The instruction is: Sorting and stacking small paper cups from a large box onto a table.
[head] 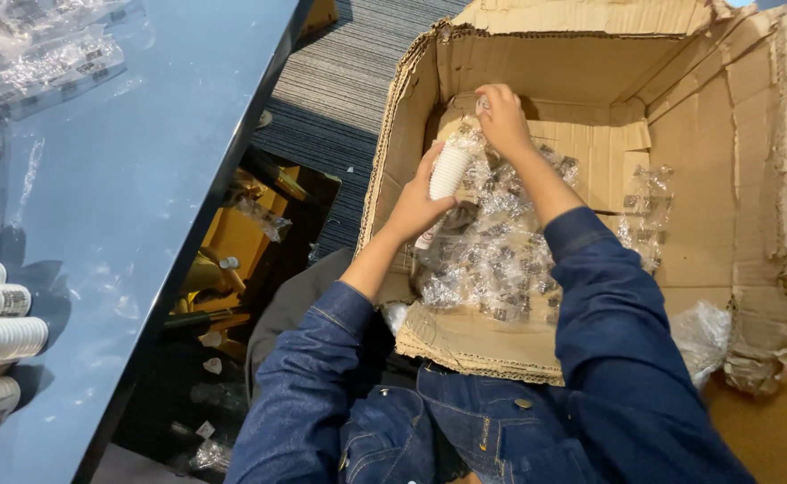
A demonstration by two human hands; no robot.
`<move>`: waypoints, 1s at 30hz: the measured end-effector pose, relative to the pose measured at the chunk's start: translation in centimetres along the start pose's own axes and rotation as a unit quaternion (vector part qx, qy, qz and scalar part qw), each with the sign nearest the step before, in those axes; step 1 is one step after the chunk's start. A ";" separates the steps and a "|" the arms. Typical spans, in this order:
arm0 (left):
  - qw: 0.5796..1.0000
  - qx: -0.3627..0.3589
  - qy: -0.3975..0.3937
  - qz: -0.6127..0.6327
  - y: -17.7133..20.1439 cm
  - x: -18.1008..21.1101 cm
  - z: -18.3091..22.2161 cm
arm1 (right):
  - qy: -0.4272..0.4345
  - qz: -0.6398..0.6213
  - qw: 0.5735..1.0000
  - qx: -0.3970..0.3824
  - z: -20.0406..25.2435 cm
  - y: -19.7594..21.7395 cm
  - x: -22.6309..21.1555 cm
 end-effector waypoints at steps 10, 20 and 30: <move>0.989 -0.039 0.014 0.140 0.4 -0.6 -0.1 | -0.158 0.339 0.922 -0.096 -2.2 -2.5 9.8; 0.995 -0.045 0.011 0.093 -0.3 1.7 0.8 | -0.122 -0.196 0.972 0.046 0.7 2.0 -6.9; 0.985 -0.076 -0.153 0.029 -3.4 5.8 5.7 | -0.126 -0.291 0.947 0.048 11.9 6.6 -10.2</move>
Point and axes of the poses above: each hand's wrist, its own z-axis away from the middle knuckle, its own y-axis out of the back of the hand, x = y × z, the point moved 10 cm from there along -z, towards the middle knuckle, and after that the axes turned 10 degrees about y, right-handed, at the moved point
